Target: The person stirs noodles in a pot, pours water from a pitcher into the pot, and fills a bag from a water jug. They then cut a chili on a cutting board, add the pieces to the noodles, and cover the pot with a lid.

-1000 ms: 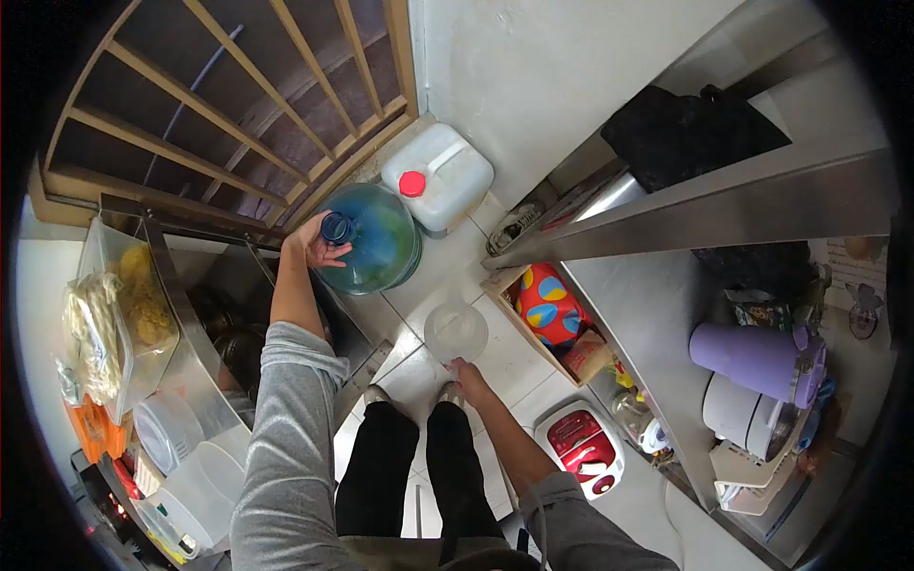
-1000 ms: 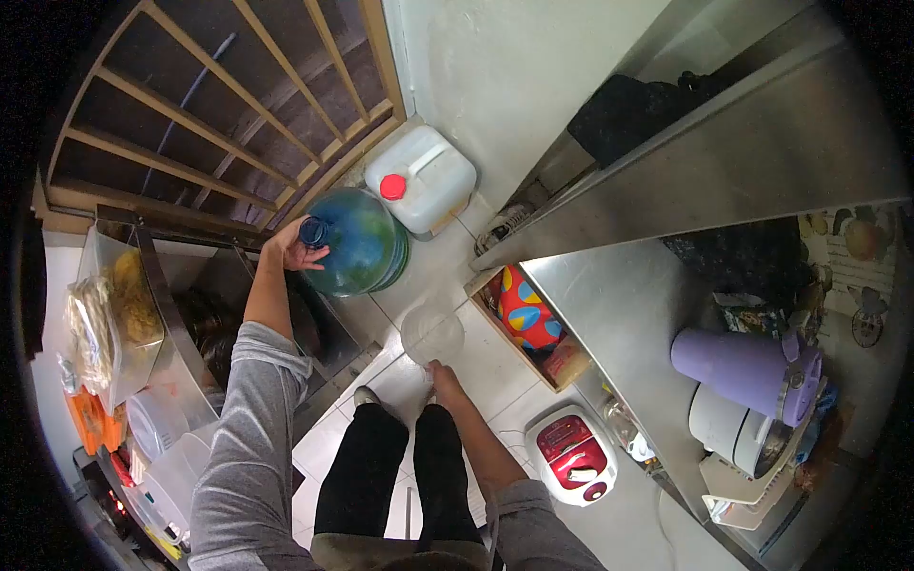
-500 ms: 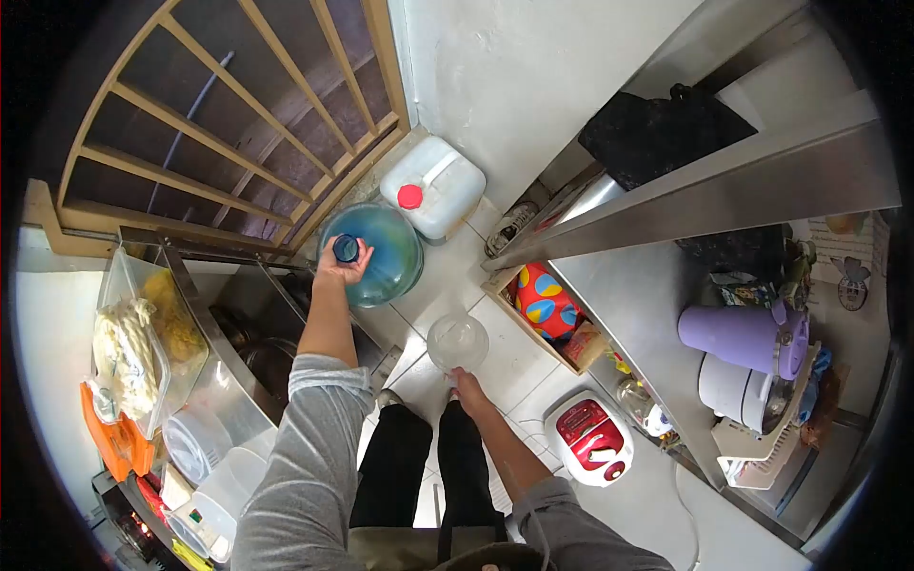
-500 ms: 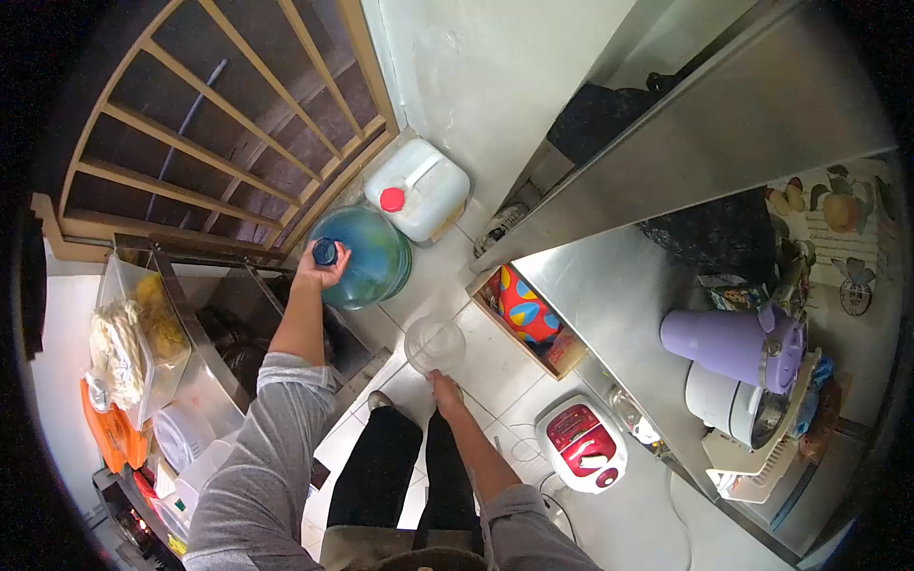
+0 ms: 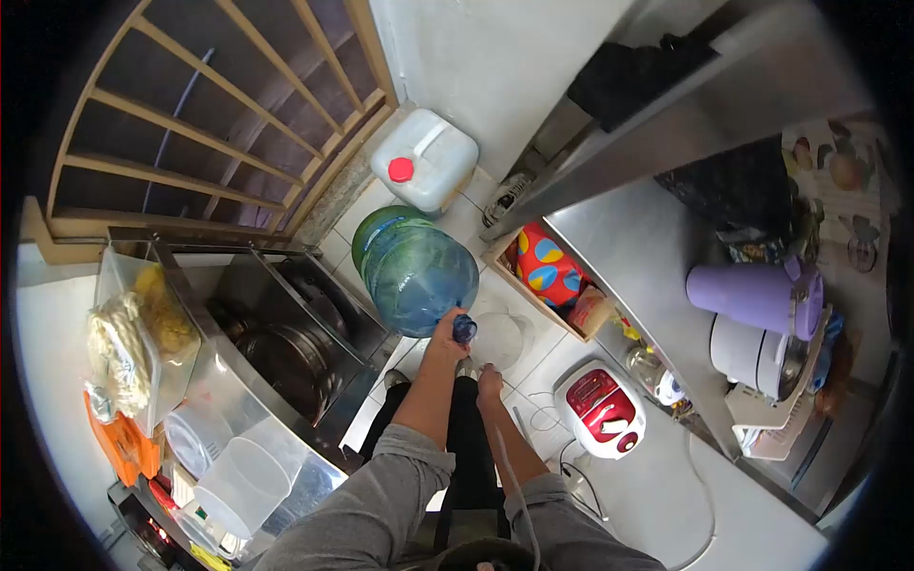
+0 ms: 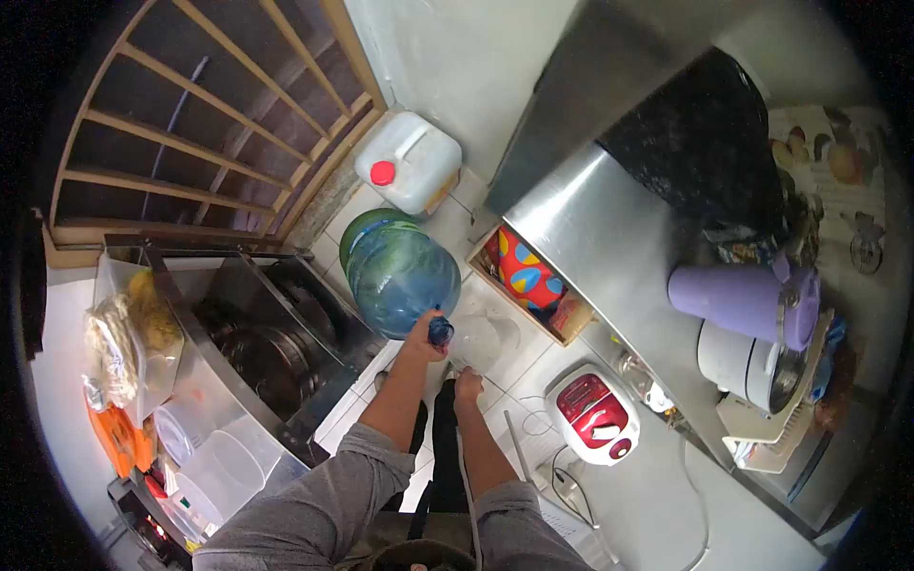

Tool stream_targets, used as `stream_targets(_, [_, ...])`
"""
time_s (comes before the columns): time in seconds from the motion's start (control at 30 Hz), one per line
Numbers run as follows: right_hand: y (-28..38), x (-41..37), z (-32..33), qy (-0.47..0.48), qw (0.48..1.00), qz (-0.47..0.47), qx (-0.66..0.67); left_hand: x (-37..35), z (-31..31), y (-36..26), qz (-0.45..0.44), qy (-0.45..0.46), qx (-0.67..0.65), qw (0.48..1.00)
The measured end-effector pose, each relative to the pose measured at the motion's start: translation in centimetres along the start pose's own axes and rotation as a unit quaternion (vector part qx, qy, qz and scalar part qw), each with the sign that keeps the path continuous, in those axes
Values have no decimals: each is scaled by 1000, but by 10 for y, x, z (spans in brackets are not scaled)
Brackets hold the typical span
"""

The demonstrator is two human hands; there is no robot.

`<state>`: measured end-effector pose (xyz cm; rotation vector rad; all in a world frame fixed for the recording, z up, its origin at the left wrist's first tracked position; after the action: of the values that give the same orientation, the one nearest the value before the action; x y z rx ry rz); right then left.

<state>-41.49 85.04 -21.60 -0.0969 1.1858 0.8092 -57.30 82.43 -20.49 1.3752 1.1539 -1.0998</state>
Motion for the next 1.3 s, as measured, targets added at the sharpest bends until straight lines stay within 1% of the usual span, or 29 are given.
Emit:
stream_targets(0.03, [-12, 6, 8, -27, 1000, -8, -13, 9, -3, 11, 4, -1, 9, 1000])
stream_targets(0.07, [-18, 13, 12, -20, 996, 41, -80, 18, -8, 21, 6, 10, 13, 1000])
stream_targets(0.1, [-24, 15, 16, -26, 996, 36, -72, 23, -14, 30, 8, 22, 18, 1000])
stream_targets(0.17, [-32, 19, 23, -47, 986, 67, -144, 33, -21, 46, -5, 18, 49, 999])
stream_targets(0.2, [-46, 30, 21, -50, 988, 59, -134, 36, -24, 51, -23, 14, 71, 997])
stream_targets(0.23, [-56, 44, 20, -84, 981, 73, -159, 42, -25, 54, -41, 11, 96, 995])
stream_targets(0.27, [-69, 55, 20, -119, 972, 85, -184, 48, -26, 60, -39, 6, 112, 993])
stream_targets(0.3, [-73, 57, 21, -122, 975, 75, -171, 59, -26, 65, -39, -2, 125, 991])
stream_targets(0.37, [-64, 56, 19, -95, 962, 109, -230, 80, -23, 80, -35, -15, 154, 987])
stream_targets(0.4, [-71, 64, 21, -98, 967, 97, -216, 90, -21, 87, -30, -26, 166, 985])
stream_targets(0.43, [-79, 72, 20, -94, 960, 103, -243, 97, -18, 93, -26, -37, 183, 982])
stream_targets(0.47, [-86, 83, 19, -91, 953, 110, -266, 104, -12, 100, -13, -87, 200, 976])
stream_targets(0.5, [-99, 95, 21, -98, 959, 95, -248, 116, -9, 105, -12, -91, 225, 970])
stream_targets(0.57, [-121, 116, 17, -54, 950, 130, -279, 140, -4, 115, -10, -69, 242, 968])
stream_targets(0.6, [-126, 121, 16, -39, 942, 146, -301, 137, -1, 120, -17, -104, 248, 963])
stream_targets(0.63, [-134, 125, 16, -42, 947, 134, -288, 158, 8, 123, -15, -109, 265, 958])
stream_targets(0.7, [-140, 130, 16, -72, 933, 181, -302, 185, 12, 128, -16, -56, 318, 946])
stream_targets(0.73, [-144, 130, 13, -73, 923, 204, -317, 191, 17, 131, -24, -95, 320, 942])
stream_targets(0.77, [-149, 133, 10, -73, 927, 193, -312, 197, 17, 135, -19, -100, 329, 939])
stream_targets(0.83, [-179, 149, 6, -81, 987, 28, -139, 205, 13, 138, -23, -112, 331, 937])
stream_targets(0.87, [-198, 163, -12, -71, 981, 49, -174, 228, 17, 135, -25, -91, 346, 934])
stream_targets(0.9, [-202, 161, -16, -71, 982, 39, -169, 228, 13, 138, -20, -96, 353, 930])
stream_targets(0.97, [-194, 153, -20, -30, 984, 36, -171, 216, 7, 140, -10, -184, 324, 928])
stream_targets(1.0, [-168, 129, -1, 3, 986, 50, -160, 225, 7, 138, -23, -169, 320, 932])
stream_targets(1.03, [-173, 135, -5, 3, 987, 45, -153, 223, 5, 138, -23, -172, 328, 929])
stream_targets(1.13, [-186, 147, -15, 18, 991, 2, -131, 222, 6, 137, -27, -197, 320, 926])
stream_targets(1.2, [-190, 147, -12, -3, 997, -49, -65, 220, 6, 138, 2, -211, 305, 929])
stream_targets(1.23, [-187, 146, -8, -5, 997, -51, -61, 219, 5, 140, 2, -211, 309, 927])
stream_targets(1.3, [-184, 142, -9, 36, 997, -54, -49, 213, 2, 139, -38, -192, 306, 932])
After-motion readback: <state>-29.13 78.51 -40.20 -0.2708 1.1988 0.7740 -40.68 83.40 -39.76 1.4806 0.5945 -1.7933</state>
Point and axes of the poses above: each hand's wrist, its own x-axis towards the middle knuckle, its own z-axis out of the back of the hand, y = z × x, the point moved 7 cm from there along x, towards the middle knuckle, and after that the axes turned 4 degrees about x, right-handed, at the moved point
